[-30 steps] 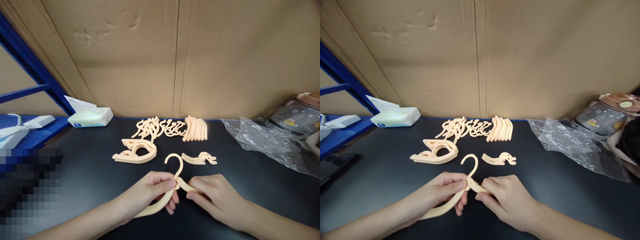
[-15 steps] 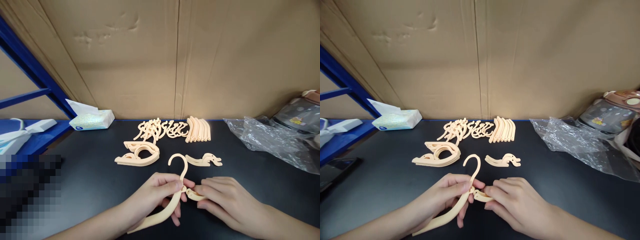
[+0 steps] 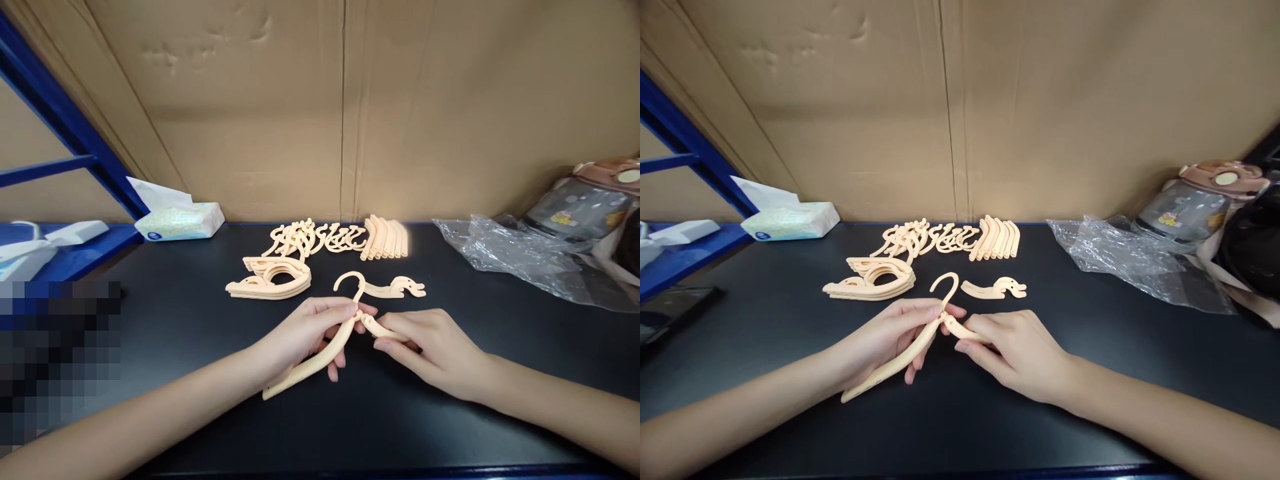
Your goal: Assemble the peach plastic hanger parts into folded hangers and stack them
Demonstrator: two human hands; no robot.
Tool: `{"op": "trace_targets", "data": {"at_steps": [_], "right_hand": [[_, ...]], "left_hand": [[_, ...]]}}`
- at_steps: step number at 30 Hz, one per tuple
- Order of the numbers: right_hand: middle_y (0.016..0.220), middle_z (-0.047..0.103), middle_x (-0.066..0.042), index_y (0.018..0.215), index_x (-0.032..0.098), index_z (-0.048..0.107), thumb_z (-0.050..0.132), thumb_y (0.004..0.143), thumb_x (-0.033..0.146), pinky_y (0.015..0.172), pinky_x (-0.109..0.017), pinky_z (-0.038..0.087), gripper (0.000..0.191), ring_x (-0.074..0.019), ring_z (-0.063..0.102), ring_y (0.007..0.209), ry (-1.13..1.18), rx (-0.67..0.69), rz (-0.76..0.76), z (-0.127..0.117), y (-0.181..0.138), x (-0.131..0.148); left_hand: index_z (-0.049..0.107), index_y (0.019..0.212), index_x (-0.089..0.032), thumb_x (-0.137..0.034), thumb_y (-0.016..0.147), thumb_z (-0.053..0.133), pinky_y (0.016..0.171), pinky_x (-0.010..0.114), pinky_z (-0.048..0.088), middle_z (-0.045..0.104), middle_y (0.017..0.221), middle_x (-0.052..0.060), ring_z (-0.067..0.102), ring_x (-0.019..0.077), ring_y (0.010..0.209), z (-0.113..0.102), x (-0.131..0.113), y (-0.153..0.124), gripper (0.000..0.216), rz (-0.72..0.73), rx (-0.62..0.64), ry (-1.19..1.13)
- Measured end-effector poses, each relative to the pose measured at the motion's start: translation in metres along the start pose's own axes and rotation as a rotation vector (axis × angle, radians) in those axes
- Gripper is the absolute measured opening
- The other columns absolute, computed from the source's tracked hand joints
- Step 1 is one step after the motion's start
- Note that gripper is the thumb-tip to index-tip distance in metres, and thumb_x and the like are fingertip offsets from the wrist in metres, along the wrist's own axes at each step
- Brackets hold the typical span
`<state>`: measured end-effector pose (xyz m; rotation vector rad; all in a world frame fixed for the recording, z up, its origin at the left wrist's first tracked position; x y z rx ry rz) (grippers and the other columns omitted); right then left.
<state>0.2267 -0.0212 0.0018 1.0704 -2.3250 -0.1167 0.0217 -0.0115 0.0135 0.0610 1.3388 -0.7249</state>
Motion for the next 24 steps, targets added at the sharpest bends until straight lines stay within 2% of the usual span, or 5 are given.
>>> {"op": "trace_targets", "data": {"at_steps": [3, 7, 9, 15, 24], "right_hand": [[0.066, 0.061, 0.002, 0.079, 0.02, 0.055, 0.039, 0.101, 0.035, 0.052, -0.023, 0.032, 0.031, -0.0104, 0.054, 0.055, -0.092, 0.032, -0.046, 0.003, 0.0, -0.002], [0.072, 0.066, -0.001, 0.098, 0.019, 0.061, 0.039, 0.101, 0.035, 0.053, -0.025, 0.034, 0.027, -0.0137, 0.06, 0.058, -0.199, 0.059, -0.087, 0.003, 0.001, -0.009], [0.071, 0.066, -0.001, 0.101, 0.019, 0.061, 0.038, 0.101, 0.036, 0.053, -0.025, 0.035, 0.028, -0.0134, 0.06, 0.058, -0.196, 0.052, -0.081, 0.002, 0.003, -0.012], [0.065, 0.059, 0.002, 0.08, 0.019, 0.055, 0.04, 0.101, 0.036, 0.052, -0.025, 0.033, 0.031, -0.0116, 0.055, 0.055, -0.174, 0.08, -0.106, 0.001, 0.003, -0.013], [0.068, 0.06, 0.002, 0.086, 0.018, 0.059, 0.04, 0.101, 0.034, 0.056, -0.024, 0.036, 0.029, -0.011, 0.055, 0.058, -0.244, 0.018, -0.212, 0.001, 0.001, -0.014]], "left_hand": [[0.072, 0.107, -0.016, -0.042, 0.087, 0.061, 0.034, 0.015, 0.047, 0.053, 0.047, -0.002, 0.05, 0.0085, 0.037, 0.001, 0.0, 0.003, 0.034, -0.043, -0.007, 0.085], [0.07, 0.115, -0.017, -0.045, 0.089, 0.058, 0.029, 0.012, 0.039, 0.048, 0.041, -0.004, 0.044, 0.0076, 0.032, -0.002, -0.001, 0.005, 0.04, -0.068, 0.013, 0.17], [0.07, 0.114, -0.018, -0.044, 0.091, 0.056, 0.029, 0.011, 0.039, 0.049, 0.043, -0.004, 0.045, 0.0069, 0.033, -0.004, -0.002, 0.006, 0.038, -0.042, 0.031, 0.167], [0.072, 0.106, -0.018, -0.036, 0.092, 0.058, 0.046, 0.015, 0.054, 0.06, 0.063, 0.0, 0.057, 0.0089, 0.054, -0.006, -0.001, 0.003, 0.027, 0.027, 0.139, 0.124], [0.072, 0.105, -0.016, -0.034, 0.089, 0.061, 0.053, 0.018, 0.056, 0.061, 0.065, 0.001, 0.062, 0.0112, 0.061, -0.01, -0.001, 0.002, 0.026, -0.017, 0.187, 0.154]]}}
Point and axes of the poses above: each hand's wrist, its own y-axis towards the middle knuckle, its own z-axis out of the palm, x = y × z, the point moved 1 cm from there along y, towards the middle knuckle
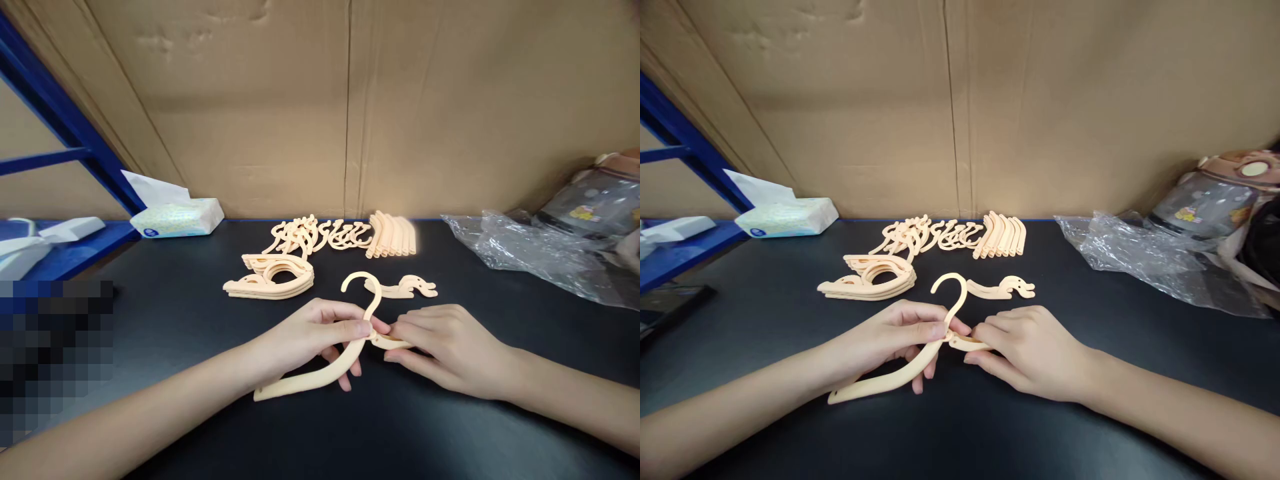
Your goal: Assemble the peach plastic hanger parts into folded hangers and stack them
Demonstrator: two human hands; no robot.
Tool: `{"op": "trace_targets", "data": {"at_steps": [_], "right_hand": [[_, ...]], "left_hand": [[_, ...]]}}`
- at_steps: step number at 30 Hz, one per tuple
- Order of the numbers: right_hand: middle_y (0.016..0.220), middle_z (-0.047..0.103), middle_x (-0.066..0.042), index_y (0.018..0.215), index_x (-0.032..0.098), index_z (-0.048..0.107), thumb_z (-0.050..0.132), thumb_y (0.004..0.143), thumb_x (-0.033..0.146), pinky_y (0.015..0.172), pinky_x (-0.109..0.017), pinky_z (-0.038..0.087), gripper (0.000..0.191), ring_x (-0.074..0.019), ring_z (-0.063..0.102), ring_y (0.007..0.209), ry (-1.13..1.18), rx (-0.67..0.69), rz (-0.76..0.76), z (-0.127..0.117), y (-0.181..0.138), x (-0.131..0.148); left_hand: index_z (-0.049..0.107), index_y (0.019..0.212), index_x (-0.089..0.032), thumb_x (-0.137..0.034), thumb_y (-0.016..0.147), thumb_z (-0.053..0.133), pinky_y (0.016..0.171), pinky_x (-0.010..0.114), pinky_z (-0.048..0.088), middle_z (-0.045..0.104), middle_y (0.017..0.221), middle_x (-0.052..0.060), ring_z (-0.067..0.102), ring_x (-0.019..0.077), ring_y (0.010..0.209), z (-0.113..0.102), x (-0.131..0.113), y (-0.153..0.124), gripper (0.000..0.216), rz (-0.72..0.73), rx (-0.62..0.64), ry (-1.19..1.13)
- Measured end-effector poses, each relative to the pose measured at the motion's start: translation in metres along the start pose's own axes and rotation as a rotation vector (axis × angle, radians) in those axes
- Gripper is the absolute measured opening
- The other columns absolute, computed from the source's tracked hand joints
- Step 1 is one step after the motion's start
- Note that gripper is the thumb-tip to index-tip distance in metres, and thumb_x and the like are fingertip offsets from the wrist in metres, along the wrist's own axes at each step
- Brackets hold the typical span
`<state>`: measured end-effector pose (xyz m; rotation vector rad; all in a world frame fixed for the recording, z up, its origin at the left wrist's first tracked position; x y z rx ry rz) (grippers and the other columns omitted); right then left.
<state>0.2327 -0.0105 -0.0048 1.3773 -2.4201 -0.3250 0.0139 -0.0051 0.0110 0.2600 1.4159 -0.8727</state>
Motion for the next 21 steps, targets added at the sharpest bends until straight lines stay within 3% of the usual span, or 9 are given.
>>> {"op": "trace_targets", "data": {"at_steps": [21], "right_hand": [[0.064, 0.059, 0.002, 0.085, 0.017, 0.066, 0.04, 0.102, 0.036, 0.056, -0.027, 0.033, 0.036, -0.012, 0.052, 0.056, -0.169, -0.103, -0.031, 0.0024, -0.0019, 0.0013]], "left_hand": [[0.072, 0.109, -0.018, -0.033, 0.089, 0.063, 0.056, 0.019, 0.058, 0.065, 0.07, 0.002, 0.063, 0.0108, 0.066, -0.0004, -0.0031, -0.0007, 0.026, -0.043, -0.022, 0.047]]}}
Point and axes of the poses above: each hand's wrist, its own y-axis towards the middle knuckle, its own z-axis out of the palm, x = y × z, the point moved 1 cm from there along y, towards the middle knuckle
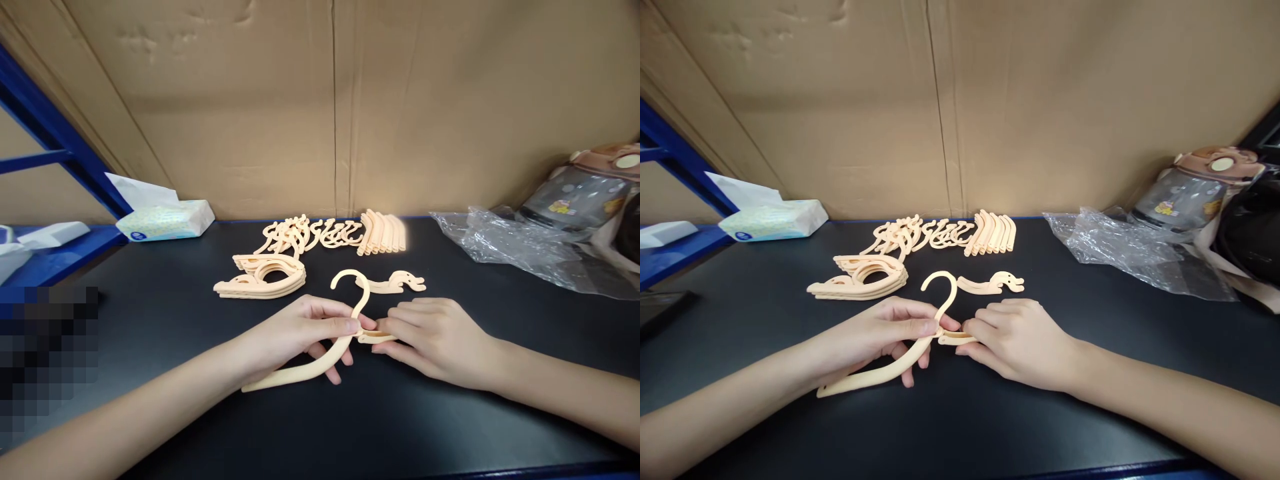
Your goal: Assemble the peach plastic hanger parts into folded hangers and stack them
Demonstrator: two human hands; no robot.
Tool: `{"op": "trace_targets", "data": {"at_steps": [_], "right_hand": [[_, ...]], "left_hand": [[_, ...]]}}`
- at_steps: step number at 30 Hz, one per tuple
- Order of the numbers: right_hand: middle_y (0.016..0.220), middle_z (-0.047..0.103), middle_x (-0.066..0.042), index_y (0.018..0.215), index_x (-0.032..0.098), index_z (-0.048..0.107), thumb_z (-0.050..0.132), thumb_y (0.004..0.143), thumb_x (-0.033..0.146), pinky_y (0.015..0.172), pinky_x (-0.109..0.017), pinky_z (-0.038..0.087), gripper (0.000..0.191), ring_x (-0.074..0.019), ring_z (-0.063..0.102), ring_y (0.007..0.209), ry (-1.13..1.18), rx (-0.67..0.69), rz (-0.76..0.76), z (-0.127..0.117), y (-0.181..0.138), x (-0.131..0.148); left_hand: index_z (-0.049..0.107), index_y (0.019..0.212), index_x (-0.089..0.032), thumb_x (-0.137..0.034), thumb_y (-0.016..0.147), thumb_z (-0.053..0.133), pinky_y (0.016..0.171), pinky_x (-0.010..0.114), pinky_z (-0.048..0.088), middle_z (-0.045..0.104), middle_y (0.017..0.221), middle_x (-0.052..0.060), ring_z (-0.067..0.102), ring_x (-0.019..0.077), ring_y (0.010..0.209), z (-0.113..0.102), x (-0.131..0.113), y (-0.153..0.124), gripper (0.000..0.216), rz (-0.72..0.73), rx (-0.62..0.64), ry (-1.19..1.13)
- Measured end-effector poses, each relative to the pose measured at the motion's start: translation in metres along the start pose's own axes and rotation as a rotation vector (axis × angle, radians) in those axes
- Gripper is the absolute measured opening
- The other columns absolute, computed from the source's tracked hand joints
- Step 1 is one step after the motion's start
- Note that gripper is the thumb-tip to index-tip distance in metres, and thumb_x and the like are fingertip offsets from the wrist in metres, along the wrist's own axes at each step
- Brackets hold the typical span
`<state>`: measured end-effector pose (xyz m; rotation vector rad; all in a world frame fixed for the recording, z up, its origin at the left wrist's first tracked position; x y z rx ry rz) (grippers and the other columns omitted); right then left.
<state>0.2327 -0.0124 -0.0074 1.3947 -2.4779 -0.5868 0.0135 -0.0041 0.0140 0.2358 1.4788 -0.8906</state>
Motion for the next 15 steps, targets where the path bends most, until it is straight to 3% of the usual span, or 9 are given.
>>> {"op": "trace_targets", "data": {"at_steps": [15], "right_hand": [[0.06, 0.054, 0.002, 0.075, 0.017, 0.062, 0.043, 0.1, 0.032, 0.051, -0.028, 0.028, 0.035, -0.0126, 0.046, 0.052, -0.186, -0.074, -0.064, -0.0006, -0.0015, 0.0075]], "left_hand": [[0.071, 0.092, -0.012, -0.025, 0.085, 0.068, 0.068, 0.02, 0.055, 0.068, 0.074, 0.001, 0.065, 0.0095, 0.066, 0.0044, -0.0023, -0.0004, 0.015, 0.002, -0.027, -0.046]]}}
Point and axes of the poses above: each hand's wrist, its own y-axis towards the middle knuckle, its own z-axis out of the palm, x = y × z, the point moved 1 cm from there along y, towards the middle knuckle
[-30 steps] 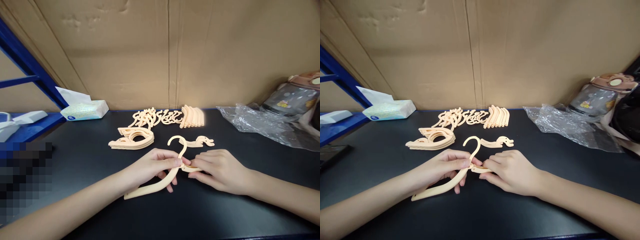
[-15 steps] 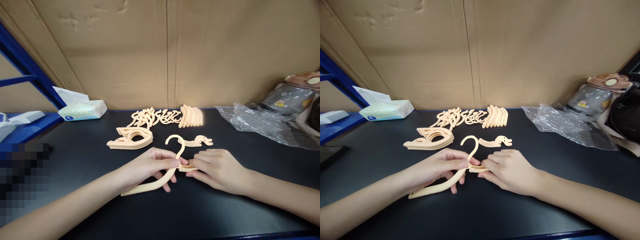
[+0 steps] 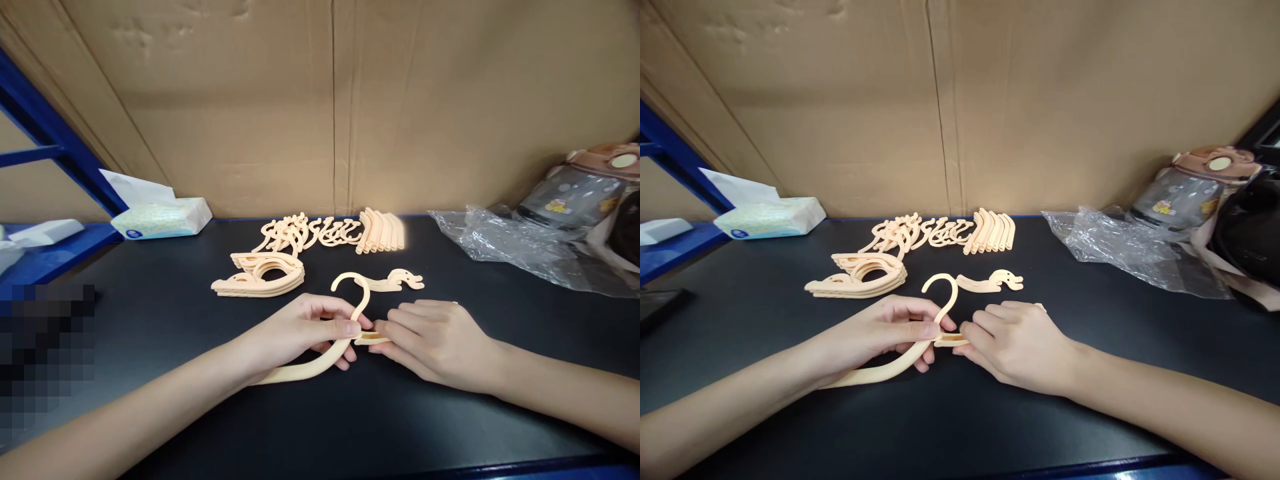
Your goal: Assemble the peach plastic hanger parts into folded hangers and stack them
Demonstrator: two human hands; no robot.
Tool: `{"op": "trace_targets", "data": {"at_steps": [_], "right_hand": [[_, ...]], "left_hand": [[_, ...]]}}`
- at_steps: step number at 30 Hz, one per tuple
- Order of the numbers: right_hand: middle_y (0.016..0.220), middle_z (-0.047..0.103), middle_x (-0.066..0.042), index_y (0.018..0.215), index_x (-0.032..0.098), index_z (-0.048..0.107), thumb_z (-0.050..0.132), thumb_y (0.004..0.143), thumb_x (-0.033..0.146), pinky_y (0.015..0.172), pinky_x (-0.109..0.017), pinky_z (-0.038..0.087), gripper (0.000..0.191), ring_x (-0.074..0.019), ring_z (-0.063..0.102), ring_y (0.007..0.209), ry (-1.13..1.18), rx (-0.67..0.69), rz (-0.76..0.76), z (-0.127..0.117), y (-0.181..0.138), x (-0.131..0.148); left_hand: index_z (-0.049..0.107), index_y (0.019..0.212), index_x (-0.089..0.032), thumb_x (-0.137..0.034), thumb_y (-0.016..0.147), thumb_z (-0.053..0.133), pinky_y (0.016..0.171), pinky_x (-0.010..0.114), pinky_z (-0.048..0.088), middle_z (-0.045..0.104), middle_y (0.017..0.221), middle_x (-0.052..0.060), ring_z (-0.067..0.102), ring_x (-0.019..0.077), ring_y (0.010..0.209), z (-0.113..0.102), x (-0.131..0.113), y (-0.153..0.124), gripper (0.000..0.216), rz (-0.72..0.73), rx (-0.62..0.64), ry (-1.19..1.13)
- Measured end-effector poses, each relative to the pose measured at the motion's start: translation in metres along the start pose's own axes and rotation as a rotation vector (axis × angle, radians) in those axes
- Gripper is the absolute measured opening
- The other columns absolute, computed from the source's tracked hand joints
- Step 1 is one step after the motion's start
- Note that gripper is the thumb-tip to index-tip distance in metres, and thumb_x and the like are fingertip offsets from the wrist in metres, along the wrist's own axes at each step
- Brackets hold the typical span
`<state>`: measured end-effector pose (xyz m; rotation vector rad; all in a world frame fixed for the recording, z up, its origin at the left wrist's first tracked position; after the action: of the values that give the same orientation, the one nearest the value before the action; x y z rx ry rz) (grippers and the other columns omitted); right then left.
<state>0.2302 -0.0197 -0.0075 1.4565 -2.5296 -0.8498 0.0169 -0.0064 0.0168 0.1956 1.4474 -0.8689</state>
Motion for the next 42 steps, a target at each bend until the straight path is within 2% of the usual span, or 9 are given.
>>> {"op": "trace_targets", "data": {"at_steps": [6, 11, 15, 21, 28, 37, 42], "right_hand": [[0.059, 0.055, 0.003, 0.072, 0.018, 0.061, 0.04, 0.101, 0.035, 0.051, -0.028, 0.029, 0.04, -0.012, 0.046, 0.049, 0.033, 0.037, 0.004, 0.0004, -0.0004, 0.0001], [0.054, 0.054, 0.003, 0.065, 0.018, 0.056, 0.034, 0.103, 0.036, 0.049, -0.029, 0.025, 0.047, -0.0108, 0.045, 0.045, 0.043, 0.069, 0.003, -0.0013, -0.0004, 0.0025], [0.053, 0.055, 0.003, 0.066, 0.018, 0.057, 0.034, 0.103, 0.037, 0.048, -0.03, 0.024, 0.047, -0.0107, 0.046, 0.044, 0.055, 0.096, -0.002, -0.0017, 0.0, 0.0023], [0.056, 0.056, 0.002, 0.068, 0.018, 0.059, 0.036, 0.102, 0.037, 0.05, -0.028, 0.027, 0.045, -0.0103, 0.047, 0.047, 0.06, 0.073, -0.018, -0.0017, 0.0005, -0.0014], [0.056, 0.055, 0.002, 0.069, 0.017, 0.06, 0.036, 0.102, 0.037, 0.05, -0.028, 0.027, 0.045, -0.0105, 0.047, 0.048, 0.037, 0.052, 0.01, -0.0019, 0.0016, -0.0029], [0.057, 0.055, 0.003, 0.07, 0.018, 0.06, 0.039, 0.102, 0.036, 0.051, -0.028, 0.028, 0.042, -0.0108, 0.047, 0.048, -0.01, 0.042, 0.016, -0.0017, 0.0011, -0.0007], [0.057, 0.053, 0.003, 0.07, 0.017, 0.059, 0.043, 0.1, 0.034, 0.051, -0.027, 0.027, 0.038, -0.0107, 0.045, 0.049, -0.062, 0.016, 0.006, -0.0023, 0.0015, 0.0]], "left_hand": [[0.069, 0.089, -0.011, -0.028, 0.082, 0.069, 0.063, 0.017, 0.049, 0.067, 0.063, 0.0, 0.063, 0.0089, 0.061, 0.0027, 0.0028, 0.0023, 0.018, 0.046, -0.058, 0.055], [0.069, 0.087, -0.012, -0.032, 0.079, 0.07, 0.064, 0.022, 0.051, 0.067, 0.064, 0.0, 0.063, 0.0114, 0.062, 0.0042, 0.005, 0.0036, 0.022, 0.049, -0.073, 0.082], [0.073, 0.095, -0.012, -0.033, 0.079, 0.07, 0.065, 0.022, 0.052, 0.068, 0.068, 0.002, 0.064, 0.0118, 0.063, 0.0038, 0.0065, 0.0043, 0.026, 0.034, -0.063, 0.101], [0.073, 0.104, -0.014, -0.036, 0.082, 0.07, 0.066, 0.023, 0.055, 0.068, 0.068, 0.002, 0.065, 0.0122, 0.064, 0.0015, 0.0051, 0.0012, 0.031, 0.023, -0.032, 0.046], [0.067, 0.117, -0.015, -0.04, 0.087, 0.066, 0.066, 0.023, 0.056, 0.068, 0.068, 0.002, 0.065, 0.0121, 0.064, 0.0, 0.002, -0.0021, 0.039, -0.003, -0.051, 0.026], [0.068, 0.116, -0.015, -0.043, 0.086, 0.066, 0.064, 0.023, 0.054, 0.068, 0.068, 0.002, 0.065, 0.0126, 0.064, -0.0001, -0.0017, -0.0013, 0.041, -0.072, -0.022, 0.046], [0.07, 0.111, -0.016, -0.037, 0.086, 0.067, 0.066, 0.022, 0.055, 0.07, 0.076, 0.004, 0.065, 0.0127, 0.071, -0.0029, 0.0, -0.0009, 0.033, -0.067, -0.001, 0.025]]}}
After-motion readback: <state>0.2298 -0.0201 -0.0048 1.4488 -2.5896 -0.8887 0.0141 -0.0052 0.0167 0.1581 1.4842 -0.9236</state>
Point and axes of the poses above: each hand's wrist, its own y-axis towards the middle knuckle, its own z-axis out of the palm, x = y × z, the point moved 1 cm from there along y, towards the middle knuckle
